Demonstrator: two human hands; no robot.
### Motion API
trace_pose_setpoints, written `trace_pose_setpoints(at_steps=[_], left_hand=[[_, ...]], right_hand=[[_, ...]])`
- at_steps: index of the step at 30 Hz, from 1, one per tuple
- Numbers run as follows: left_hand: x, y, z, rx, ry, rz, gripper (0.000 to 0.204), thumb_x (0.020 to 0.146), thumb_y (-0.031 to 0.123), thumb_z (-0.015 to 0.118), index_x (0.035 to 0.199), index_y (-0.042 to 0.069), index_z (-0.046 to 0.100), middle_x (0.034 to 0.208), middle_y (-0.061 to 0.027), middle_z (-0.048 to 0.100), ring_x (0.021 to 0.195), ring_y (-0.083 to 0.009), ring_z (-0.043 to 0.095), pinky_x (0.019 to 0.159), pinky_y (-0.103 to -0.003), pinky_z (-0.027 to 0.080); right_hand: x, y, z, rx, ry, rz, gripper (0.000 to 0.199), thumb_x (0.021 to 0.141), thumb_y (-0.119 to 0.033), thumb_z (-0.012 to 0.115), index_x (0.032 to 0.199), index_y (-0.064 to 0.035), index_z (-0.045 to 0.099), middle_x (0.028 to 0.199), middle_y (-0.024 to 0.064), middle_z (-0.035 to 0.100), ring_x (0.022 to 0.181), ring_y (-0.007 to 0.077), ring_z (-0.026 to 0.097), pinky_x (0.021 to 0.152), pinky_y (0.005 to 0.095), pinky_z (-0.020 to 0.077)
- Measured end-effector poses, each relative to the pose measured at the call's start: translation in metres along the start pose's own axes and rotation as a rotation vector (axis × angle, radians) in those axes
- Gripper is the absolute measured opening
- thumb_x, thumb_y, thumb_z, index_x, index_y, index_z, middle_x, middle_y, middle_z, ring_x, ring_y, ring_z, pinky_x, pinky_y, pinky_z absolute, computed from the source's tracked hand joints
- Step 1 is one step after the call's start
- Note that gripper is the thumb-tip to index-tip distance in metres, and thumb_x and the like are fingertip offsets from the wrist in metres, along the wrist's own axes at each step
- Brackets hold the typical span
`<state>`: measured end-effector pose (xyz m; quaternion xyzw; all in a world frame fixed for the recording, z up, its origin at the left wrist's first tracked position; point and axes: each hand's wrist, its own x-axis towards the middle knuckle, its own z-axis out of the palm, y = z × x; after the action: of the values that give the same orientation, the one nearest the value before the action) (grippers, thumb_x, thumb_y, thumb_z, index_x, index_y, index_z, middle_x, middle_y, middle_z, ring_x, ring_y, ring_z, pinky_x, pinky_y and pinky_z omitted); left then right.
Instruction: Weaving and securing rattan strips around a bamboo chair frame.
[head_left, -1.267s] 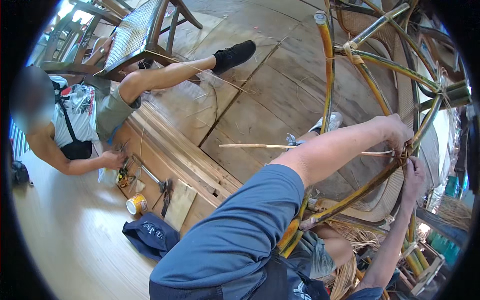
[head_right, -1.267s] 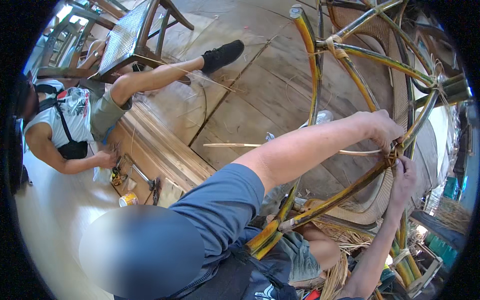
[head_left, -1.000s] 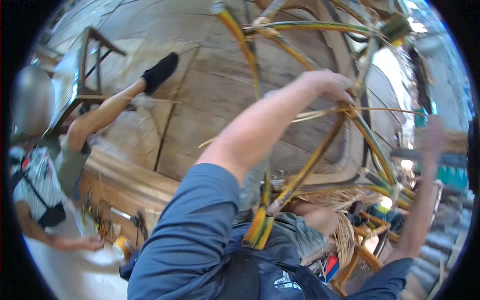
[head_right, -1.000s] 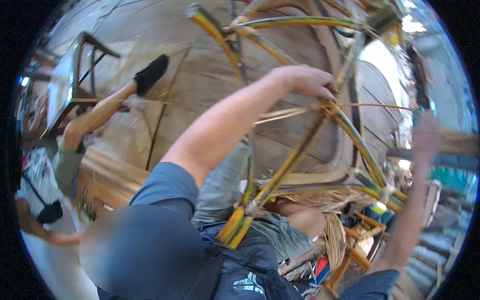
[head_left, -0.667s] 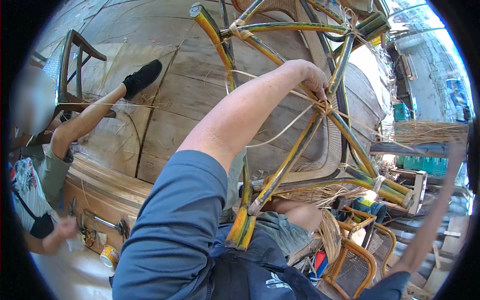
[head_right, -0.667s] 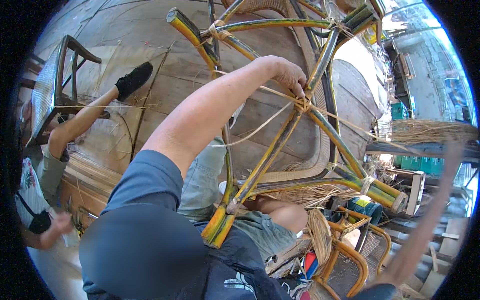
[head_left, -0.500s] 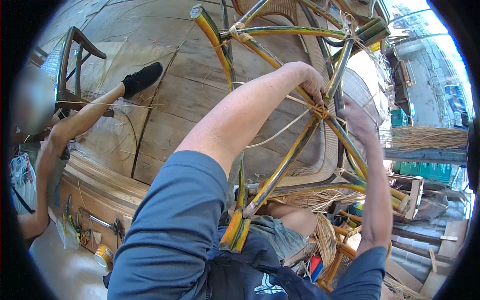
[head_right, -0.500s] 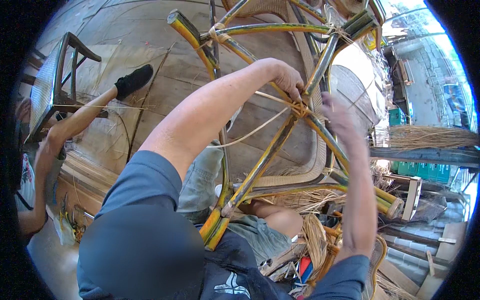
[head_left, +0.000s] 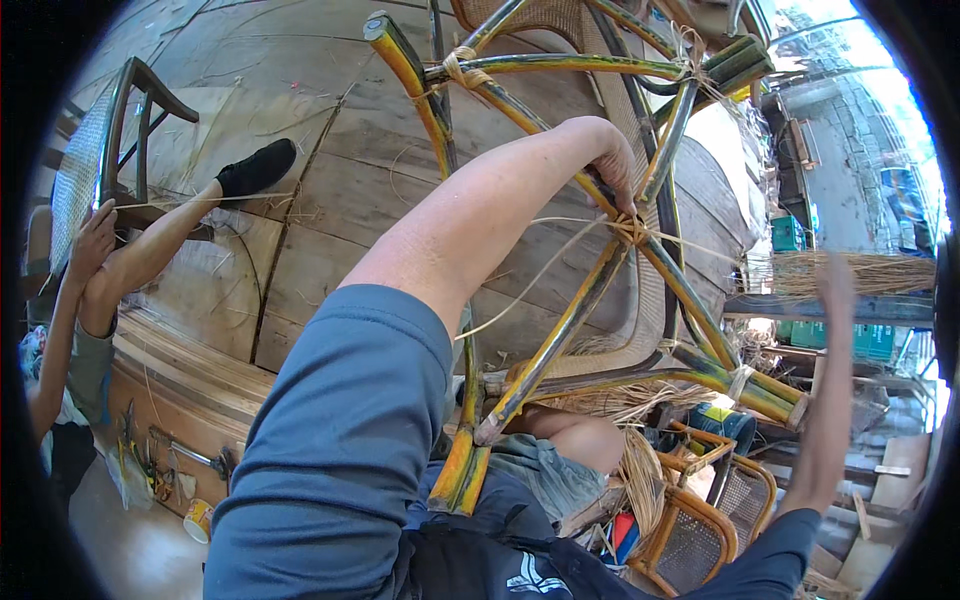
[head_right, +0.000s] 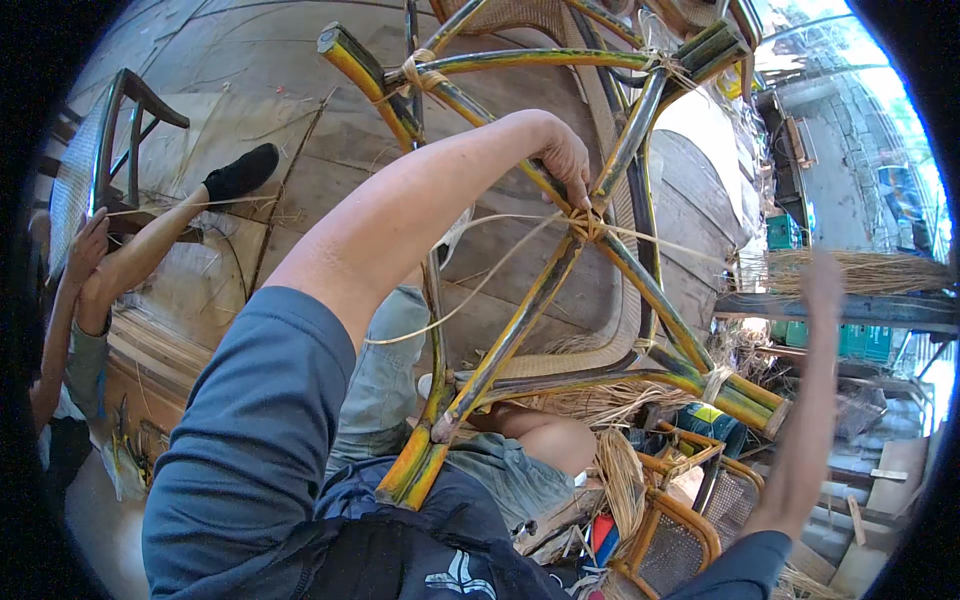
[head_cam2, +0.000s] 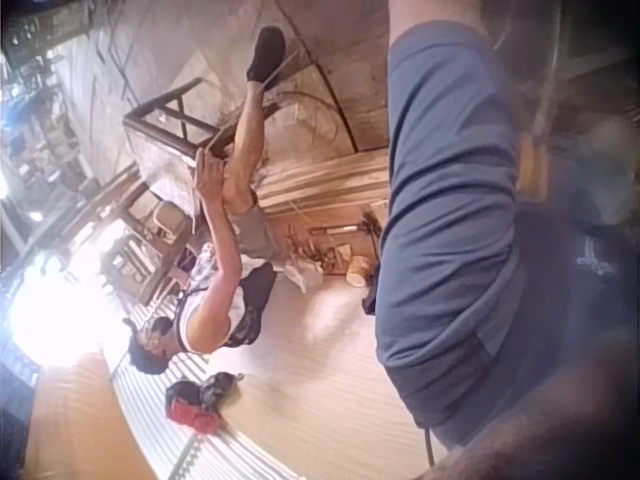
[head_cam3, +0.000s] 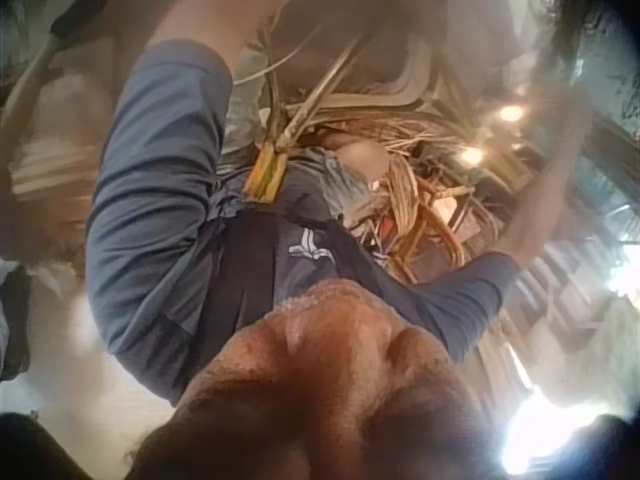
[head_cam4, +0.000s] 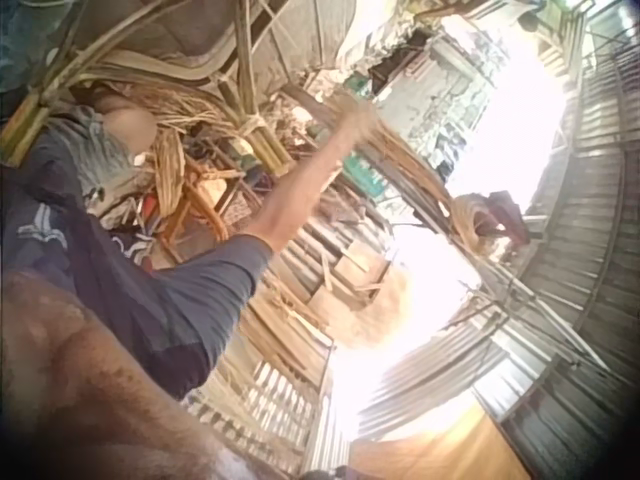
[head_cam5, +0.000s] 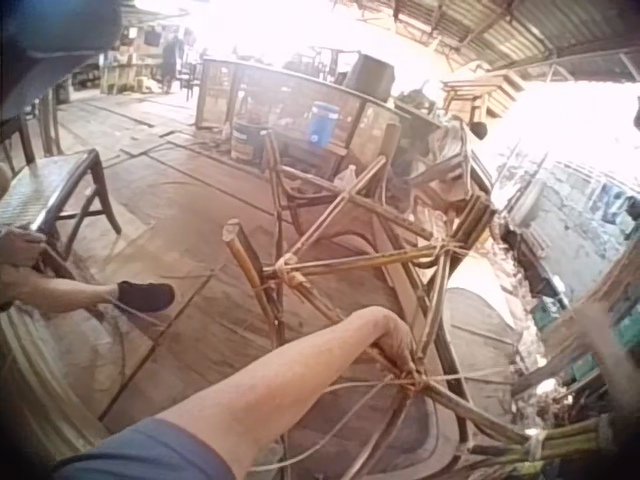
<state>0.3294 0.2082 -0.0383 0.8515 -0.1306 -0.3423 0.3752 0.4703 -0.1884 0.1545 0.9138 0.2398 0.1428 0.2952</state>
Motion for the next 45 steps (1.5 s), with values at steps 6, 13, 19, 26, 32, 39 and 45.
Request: trace_pose_setpoints(at_steps=[6, 13, 19, 26, 32, 39, 45], left_hand=[[-0.002, -0.019, 0.004, -0.119, -0.081, 0.029, 0.041, 0.078, 0.041, 0.064, 0.101, 0.006, 0.063, 0.083, -0.0042, 0.063, 0.073, -0.0151, 0.059, 0.071, -0.030, 0.043], [-0.007, -0.006, 0.001, -0.135, -0.108, 0.046, 0.039, 0.078, 0.042, 0.064, 0.097, 0.008, 0.065, 0.088, -0.0029, 0.064, 0.076, -0.0135, 0.060, 0.074, -0.029, 0.045], [-0.003, -0.005, 0.001, -0.086, -0.114, 0.048, 0.038, 0.077, 0.045, 0.063, 0.095, 0.011, 0.065, 0.091, -0.0006, 0.065, 0.079, -0.0109, 0.060, 0.081, -0.029, 0.043], [-0.012, -0.017, 0.006, -0.167, -0.101, 0.020, 0.035, 0.079, 0.037, 0.064, 0.094, 0.005, 0.065, 0.088, -0.0047, 0.065, 0.077, -0.0131, 0.060, 0.074, -0.029, 0.046], [0.001, -0.015, 0.005, -0.253, -0.156, 0.081, 0.033, 0.078, 0.036, 0.065, 0.092, 0.005, 0.065, 0.086, -0.0038, 0.065, 0.075, -0.0122, 0.059, 0.071, -0.026, 0.046], [-0.013, -0.019, 0.009, -0.295, -0.111, 0.070, 0.035, 0.080, 0.036, 0.063, 0.094, 0.004, 0.066, 0.086, -0.0043, 0.065, 0.072, -0.0141, 0.059, 0.071, -0.029, 0.045], [-0.007, -0.015, 0.008, -0.262, -0.115, 0.058, 0.034, 0.079, 0.035, 0.063, 0.095, 0.005, 0.065, 0.088, -0.0045, 0.065, 0.072, -0.0139, 0.058, 0.070, -0.029, 0.045]], right_hand=[[-0.041, -0.270, -0.034, 0.940, -0.412, -0.445, 0.040, 0.084, -0.033, 0.056, 0.106, 0.0007, 0.057, 0.102, 0.0170, 0.060, 0.096, 0.0203, 0.056, 0.084, 0.0286, 0.0402], [0.014, -0.023, 0.021, 0.267, 0.050, -0.269, 0.037, 0.084, -0.036, 0.052, 0.084, 0.0005, 0.059, 0.079, 0.0155, 0.059, 0.075, 0.0274, 0.058, 0.065, 0.0394, 0.0435], [0.006, 0.020, 0.049, -0.152, -0.019, -0.003, 0.027, 0.084, -0.024, 0.044, 0.093, -0.0023, 0.058, 0.094, 0.0208, 0.058, 0.088, 0.0392, 0.055, 0.077, 0.0456, 0.0423], [-0.070, -0.308, -0.062, 0.817, 0.433, -0.648, 0.017, 0.076, -0.005, 0.053, 0.092, -0.0032, 0.059, 0.088, 0.0112, 0.059, 0.089, 0.0278, 0.055, 0.079, 0.0359, 0.0442], [-0.096, -0.361, -0.077, 0.596, 0.228, -0.827, 0.008, 0.073, -0.010, 0.057, 0.081, -0.0062, 0.059, 0.078, 0.0081, 0.056, 0.088, 0.0256, 0.052, 0.083, 0.0377, 0.0387], [-0.124, -0.331, -0.105, 0.464, -0.270, -0.988, 0.015, 0.072, -0.008, 0.054, 0.086, -0.0079, 0.061, 0.083, 0.0080, 0.058, 0.087, 0.0244, 0.055, 0.079, 0.0385, 0.0427], [-0.111, -0.332, -0.092, 0.827, 0.416, -0.780, 0.020, 0.069, 0.001, 0.056, 0.087, -0.0065, 0.058, 0.099, 0.0094, 0.054, 0.085, 0.0255, 0.059, 0.066, 0.0345, 0.0498]])
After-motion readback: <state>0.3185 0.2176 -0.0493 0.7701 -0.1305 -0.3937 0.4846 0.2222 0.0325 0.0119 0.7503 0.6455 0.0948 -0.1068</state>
